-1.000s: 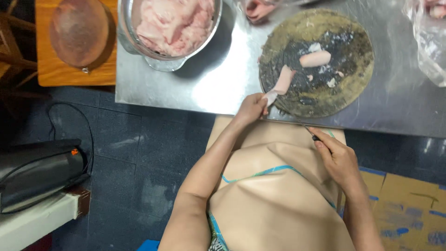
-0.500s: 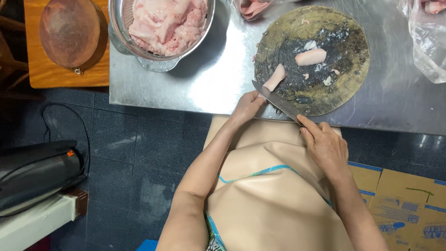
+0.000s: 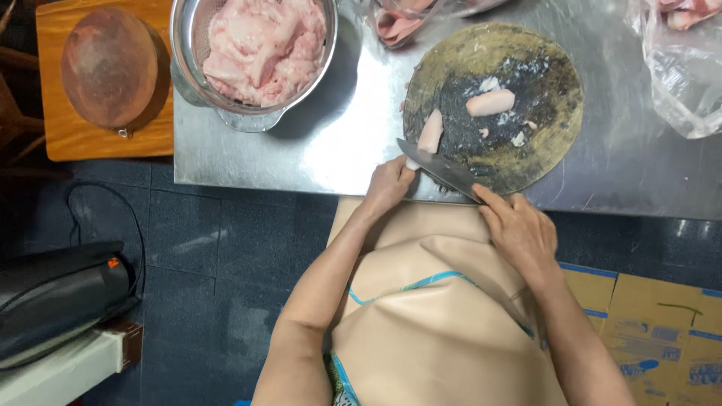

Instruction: Slicing raw meat on a cutting board and sorting the pieces into bags and a bowl

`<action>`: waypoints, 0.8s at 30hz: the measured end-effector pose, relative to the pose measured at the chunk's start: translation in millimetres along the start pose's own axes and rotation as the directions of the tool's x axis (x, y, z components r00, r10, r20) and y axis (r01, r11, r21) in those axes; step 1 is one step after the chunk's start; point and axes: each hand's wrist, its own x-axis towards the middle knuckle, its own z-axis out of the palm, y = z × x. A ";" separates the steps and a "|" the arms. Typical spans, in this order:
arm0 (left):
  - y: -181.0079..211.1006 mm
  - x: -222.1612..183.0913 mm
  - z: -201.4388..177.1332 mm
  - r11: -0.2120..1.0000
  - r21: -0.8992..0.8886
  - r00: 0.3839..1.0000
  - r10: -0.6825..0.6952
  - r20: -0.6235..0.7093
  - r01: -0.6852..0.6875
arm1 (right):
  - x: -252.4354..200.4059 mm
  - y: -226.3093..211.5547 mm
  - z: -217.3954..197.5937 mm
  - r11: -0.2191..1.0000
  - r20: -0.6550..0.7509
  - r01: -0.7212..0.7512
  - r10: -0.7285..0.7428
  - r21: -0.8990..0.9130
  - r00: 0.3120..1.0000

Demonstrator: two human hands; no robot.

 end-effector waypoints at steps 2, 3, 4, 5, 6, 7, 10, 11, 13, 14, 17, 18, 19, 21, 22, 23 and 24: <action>0.8 -2.4 1.2 1.000 -0.001 1.000 0.018 0.010 -0.018 | -6.1 11.4 3.4 0.999 0.007 -0.014 0.014 -0.030 1.000; 4.3 -4.0 2.5 1.000 0.018 0.999 0.022 0.024 -0.023 | -7.0 12.7 3.9 0.999 0.008 -0.027 0.027 -0.030 1.000; 7.2 -7.5 4.6 0.999 0.035 0.999 0.024 0.036 -0.025 | -8.9 14.2 4.7 0.999 0.011 -0.037 0.038 -0.030 0.999; 15.1 -9.5 4.3 0.999 0.036 0.999 0.027 0.038 -0.029 | -7.2 12.1 3.7 0.999 0.009 -0.041 0.041 -0.031 0.999; 23.0 -10.8 1.8 0.998 0.054 0.999 0.027 0.041 -0.029 | -3.2 9.1 2.6 0.999 0.030 -0.043 0.044 -0.014 0.999; 31.0 -12.5 -0.8 0.997 0.073 0.999 0.027 0.044 -0.030 | 0.6 5.9 1.5 0.999 0.050 -0.047 0.046 0.003 0.998; 38.2 -19.2 -0.1 0.985 0.153 0.996 0.072 0.045 -0.078 | 23.6 -15.0 0.1 1.000 0.063 -0.015 0.014 0.022 0.998; 30.4 -14.9 1.2 0.985 0.157 0.996 0.073 0.045 -0.079 | 31.1 -20.5 -0.6 1.000 0.062 -0.016 0.014 0.025 0.998; 14.9 -6.1 3.6 0.985 0.169 0.999 0.030 0.020 -0.033 | 46.0 -31.8 -2.6 0.998 0.045 0.003 -0.006 0.058 0.999; 12.5 -4.5 -3.5 0.985 0.170 0.999 0.032 0.022 -0.035 | 45.2 -29.7 -5.1 0.998 0.044 0.002 -0.004 0.057 0.999; 4.4 2.9 -23.4 0.981 0.184 0.998 0.053 0.025 -0.057 | 38.1 -16.5 -16.8 0.999 0.098 -0.022 0.019 0.027 0.995; -0.2 5.4 -29.3 0.975 0.213 0.998 0.059 0.038 -0.066 | 31.1 -8.0 -21.3 1.000 0.110 -0.031 0.031 -0.002 0.993; -5.0 8.2 -34.8 0.968 0.241 0.997 0.065 0.051 -0.075 | 24.3 0.9 -25.5 0.999 0.121 -0.039 0.043 -0.030 0.992; 1.6 1.6 -25.2 0.966 0.249 0.995 0.055 0.081 -0.073 | 18.4 13.1 -12.5 0.998 0.102 -0.052 0.054 -0.026 0.993; 6.5 0.2 -20.0 0.963 0.257 0.993 0.049 0.110 -0.076 | 15.7 20.2 -6.6 0.998 0.079 -0.066 0.067 -0.023 0.995; 11.5 -0.3 -15.1 0.962 0.260 0.992 0.052 0.115 -0.081 | 20.5 12.9 -11.1 0.997 0.076 -0.071 0.073 -0.021 0.994; 15.7 -2.6 -8.7 0.960 0.269 0.992 0.055 0.112 -0.083 | 23.5 6.2 -15.3 0.996 0.116 -0.088 0.088 -0.007 0.989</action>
